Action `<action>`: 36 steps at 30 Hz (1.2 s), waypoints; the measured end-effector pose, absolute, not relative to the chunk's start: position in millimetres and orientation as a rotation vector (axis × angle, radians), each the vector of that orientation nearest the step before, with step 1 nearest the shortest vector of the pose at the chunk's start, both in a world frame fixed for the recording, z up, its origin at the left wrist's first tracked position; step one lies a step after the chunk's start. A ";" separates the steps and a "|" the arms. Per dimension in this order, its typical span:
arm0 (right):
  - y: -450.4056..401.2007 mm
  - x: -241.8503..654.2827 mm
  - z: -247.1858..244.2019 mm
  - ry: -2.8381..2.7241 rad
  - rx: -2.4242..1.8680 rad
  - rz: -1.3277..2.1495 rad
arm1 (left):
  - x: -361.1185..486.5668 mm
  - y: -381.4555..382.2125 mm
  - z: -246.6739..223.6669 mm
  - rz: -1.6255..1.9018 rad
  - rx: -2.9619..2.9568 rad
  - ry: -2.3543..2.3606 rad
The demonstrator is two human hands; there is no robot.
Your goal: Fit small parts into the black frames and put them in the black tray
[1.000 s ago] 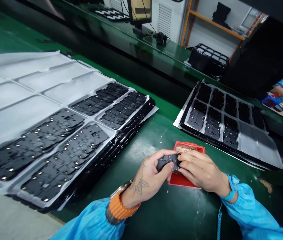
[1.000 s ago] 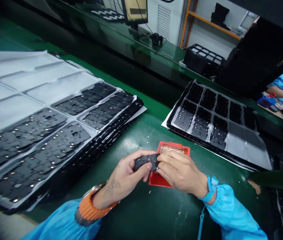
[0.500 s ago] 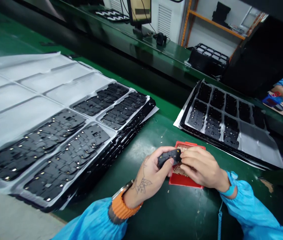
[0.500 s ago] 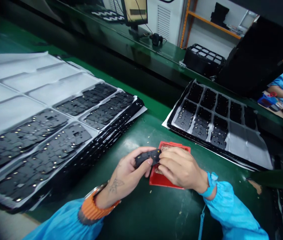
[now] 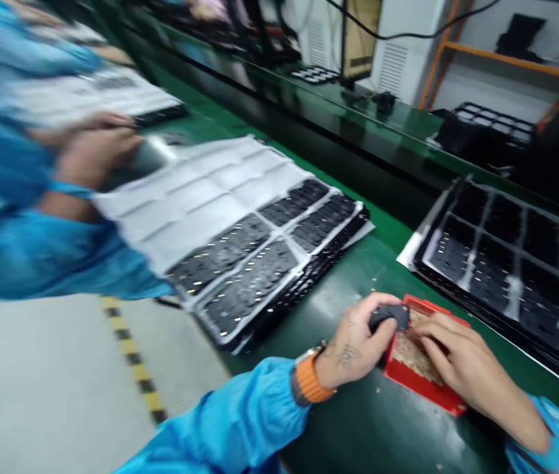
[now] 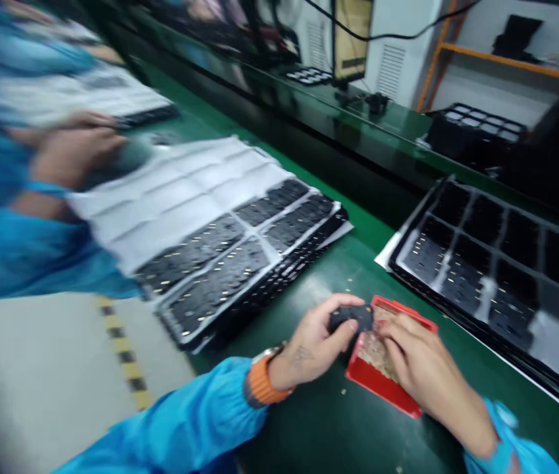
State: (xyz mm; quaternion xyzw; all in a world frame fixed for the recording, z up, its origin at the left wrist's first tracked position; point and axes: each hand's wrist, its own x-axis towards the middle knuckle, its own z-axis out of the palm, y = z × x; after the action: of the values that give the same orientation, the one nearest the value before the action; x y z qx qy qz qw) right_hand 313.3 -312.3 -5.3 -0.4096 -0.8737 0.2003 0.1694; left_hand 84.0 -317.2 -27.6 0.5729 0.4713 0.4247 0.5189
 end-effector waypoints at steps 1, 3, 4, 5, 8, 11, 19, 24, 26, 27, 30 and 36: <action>-309.2 313.7 -5.0 -2.529 -1.117 0.486 | 84.2 -316.3 -26.3 1.040 1.392 1.122; -302.2 314.7 -5.7 -2.578 -0.974 0.334 | 84.0 -313.9 -25.5 1.063 1.424 1.116; -299.3 315.2 -6.8 -2.602 -0.900 0.278 | 83.7 -312.8 -25.6 1.073 1.439 1.123; -297.4 315.9 -8.4 -2.611 -0.848 0.242 | 83.3 -312.1 -25.9 1.085 1.452 1.135; -297.3 318.8 -14.7 -2.614 -0.856 0.205 | 82.9 -311.8 -26.8 1.100 1.482 1.176; -301.2 321.4 -17.1 -2.619 -1.023 0.222 | 83.5 -312.2 -28.6 1.089 1.447 1.134; -308.2 321.9 0.5 -2.749 -1.291 0.504 | 84.0 -313.5 -31.1 1.035 1.406 1.127; -309.3 321.0 -1.3 -2.727 -1.238 0.480 | 84.2 -314.4 -26.8 1.045 1.386 1.121; -306.7 318.8 0.7 -2.694 -1.167 0.416 | 84.9 -314.7 -26.2 1.053 1.381 1.126; -305.3 317.6 2.4 -2.680 -1.137 0.407 | 85.2 -314.8 -26.1 1.054 1.377 1.132; -303.3 316.2 6.3 -2.658 -1.099 0.403 | 85.5 -315.3 -25.5 1.056 1.374 1.148; -309.8 332.6 -12.0 -2.746 -1.084 0.180 | 86.7 -315.4 -26.6 1.110 1.399 1.153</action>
State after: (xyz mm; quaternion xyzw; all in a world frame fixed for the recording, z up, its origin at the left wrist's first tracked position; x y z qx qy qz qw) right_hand 332.6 -309.8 -12.0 -0.3650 -0.9245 0.0605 0.0916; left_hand 86.7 -315.4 -26.6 0.5749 0.4741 0.4561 0.4865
